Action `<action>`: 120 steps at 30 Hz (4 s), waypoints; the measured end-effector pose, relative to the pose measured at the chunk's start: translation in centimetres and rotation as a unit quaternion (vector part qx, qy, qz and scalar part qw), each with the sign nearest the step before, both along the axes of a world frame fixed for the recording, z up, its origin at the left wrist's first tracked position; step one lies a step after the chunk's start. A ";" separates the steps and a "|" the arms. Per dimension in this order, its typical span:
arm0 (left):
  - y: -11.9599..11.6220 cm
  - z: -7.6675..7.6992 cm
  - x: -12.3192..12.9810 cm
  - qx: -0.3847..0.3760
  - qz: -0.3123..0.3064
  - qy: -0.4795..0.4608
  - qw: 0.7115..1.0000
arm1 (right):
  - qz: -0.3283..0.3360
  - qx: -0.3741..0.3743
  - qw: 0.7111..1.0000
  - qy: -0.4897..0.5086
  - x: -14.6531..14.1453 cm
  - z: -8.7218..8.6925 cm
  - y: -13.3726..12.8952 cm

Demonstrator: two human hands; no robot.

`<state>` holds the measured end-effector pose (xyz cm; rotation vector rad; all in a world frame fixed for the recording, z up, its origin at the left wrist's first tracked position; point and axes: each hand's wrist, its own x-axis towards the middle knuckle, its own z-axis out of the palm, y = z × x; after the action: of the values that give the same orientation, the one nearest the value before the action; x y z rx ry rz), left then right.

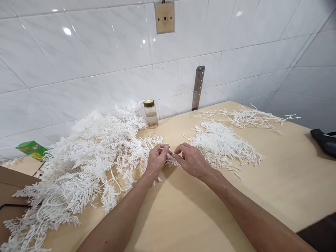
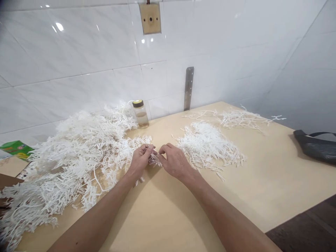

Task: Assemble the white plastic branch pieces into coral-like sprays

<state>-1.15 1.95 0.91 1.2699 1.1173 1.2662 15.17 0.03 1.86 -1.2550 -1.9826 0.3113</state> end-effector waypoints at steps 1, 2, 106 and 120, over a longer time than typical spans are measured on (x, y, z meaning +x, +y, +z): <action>0.0 0.1 -0.1 -0.008 -0.008 0.005 1.000 | -0.013 -0.010 1.000 0.005 0.0 0.1 0.0; 0.1 0.2 -0.3 -0.015 -0.019 0.014 1.000 | -0.027 -0.023 0.999 0.008 0.1 0.2 0.1; -0.4 2.7 -1.7 -0.053 -0.204 0.264 0.941 | 0.021 -0.046 0.973 -0.227 0.1 0.8 -0.7; -0.9 1.3 -2.1 -0.012 -0.181 0.260 0.948 | -0.124 -0.057 0.989 -0.054 3.7 0.7 1.4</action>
<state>-3.26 1.08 2.21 1.7557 1.1792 0.6525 18.82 1.46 2.54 -1.6038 -1.8935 0.2407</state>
